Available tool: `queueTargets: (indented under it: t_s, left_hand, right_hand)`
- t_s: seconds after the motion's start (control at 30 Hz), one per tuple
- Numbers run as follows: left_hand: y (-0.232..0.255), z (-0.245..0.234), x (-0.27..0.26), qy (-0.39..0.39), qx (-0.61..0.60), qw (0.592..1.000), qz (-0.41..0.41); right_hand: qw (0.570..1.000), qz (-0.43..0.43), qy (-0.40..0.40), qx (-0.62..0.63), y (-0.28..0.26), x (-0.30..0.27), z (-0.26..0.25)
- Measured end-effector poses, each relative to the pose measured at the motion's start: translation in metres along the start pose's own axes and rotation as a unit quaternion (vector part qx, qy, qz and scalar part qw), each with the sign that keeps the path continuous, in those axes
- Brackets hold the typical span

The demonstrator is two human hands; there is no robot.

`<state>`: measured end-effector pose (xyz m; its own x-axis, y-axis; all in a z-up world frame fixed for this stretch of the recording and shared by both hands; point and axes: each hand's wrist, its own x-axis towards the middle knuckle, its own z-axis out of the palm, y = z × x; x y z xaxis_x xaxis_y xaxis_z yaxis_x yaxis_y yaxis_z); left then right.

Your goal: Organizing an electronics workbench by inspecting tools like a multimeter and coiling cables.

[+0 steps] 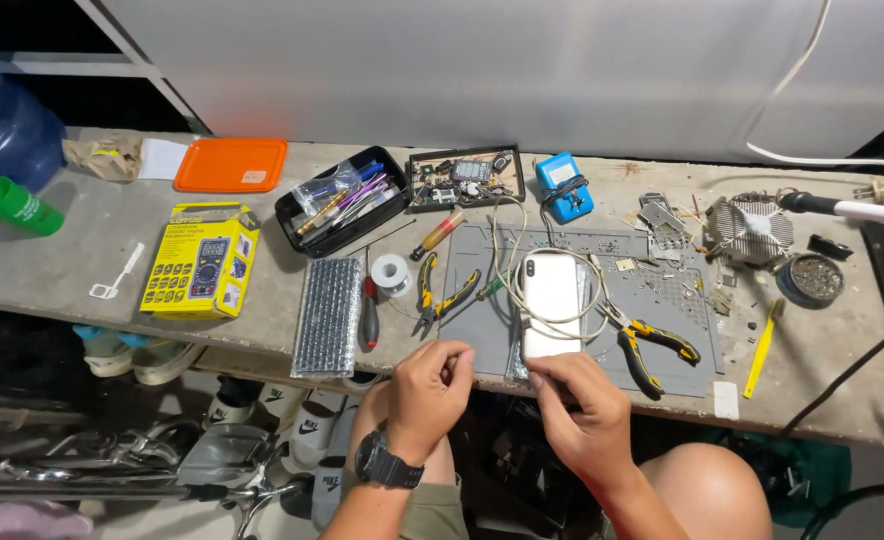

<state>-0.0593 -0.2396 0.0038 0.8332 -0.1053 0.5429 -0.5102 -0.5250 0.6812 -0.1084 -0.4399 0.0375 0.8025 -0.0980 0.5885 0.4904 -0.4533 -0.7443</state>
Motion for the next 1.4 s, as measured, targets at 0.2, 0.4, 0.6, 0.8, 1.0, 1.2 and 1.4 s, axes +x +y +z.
queueTargets:
  t_s: [0.2,0.4,0.6,0.8,1.0,1.2,1.4]
  left_hand:
    - [-0.008,0.000,0.003,-0.047,-0.004,0.997,-0.063]
    - [-0.016,0.001,-0.001,-0.042,-0.030,0.995,-0.088]
    - [-0.016,-0.001,-0.001,-0.047,-0.035,0.994,-0.087]
    - [-0.019,0.000,-0.002,-0.046,-0.039,0.994,-0.089]
    - [-0.018,0.000,-0.001,-0.046,-0.037,0.994,-0.097]
    - [-0.019,0.000,-0.002,-0.044,-0.043,0.993,-0.098]
    - [-0.020,0.001,-0.003,-0.043,-0.039,0.993,-0.101]
  right_hand:
    - [0.999,0.036,-0.002,0.008,0.005,0.002,-0.010]
    - [0.999,0.047,-0.002,0.011,0.009,0.000,-0.012]
    - [0.999,0.050,-0.004,0.010,0.011,-0.002,-0.008]
    - [0.998,0.058,-0.004,0.007,0.014,-0.004,-0.008]
    - [0.998,0.059,0.000,0.004,0.017,-0.004,-0.008]
    - [0.998,0.060,0.000,0.007,0.016,-0.004,-0.009]
    - [0.998,0.062,0.003,0.006,0.015,-0.003,-0.011]
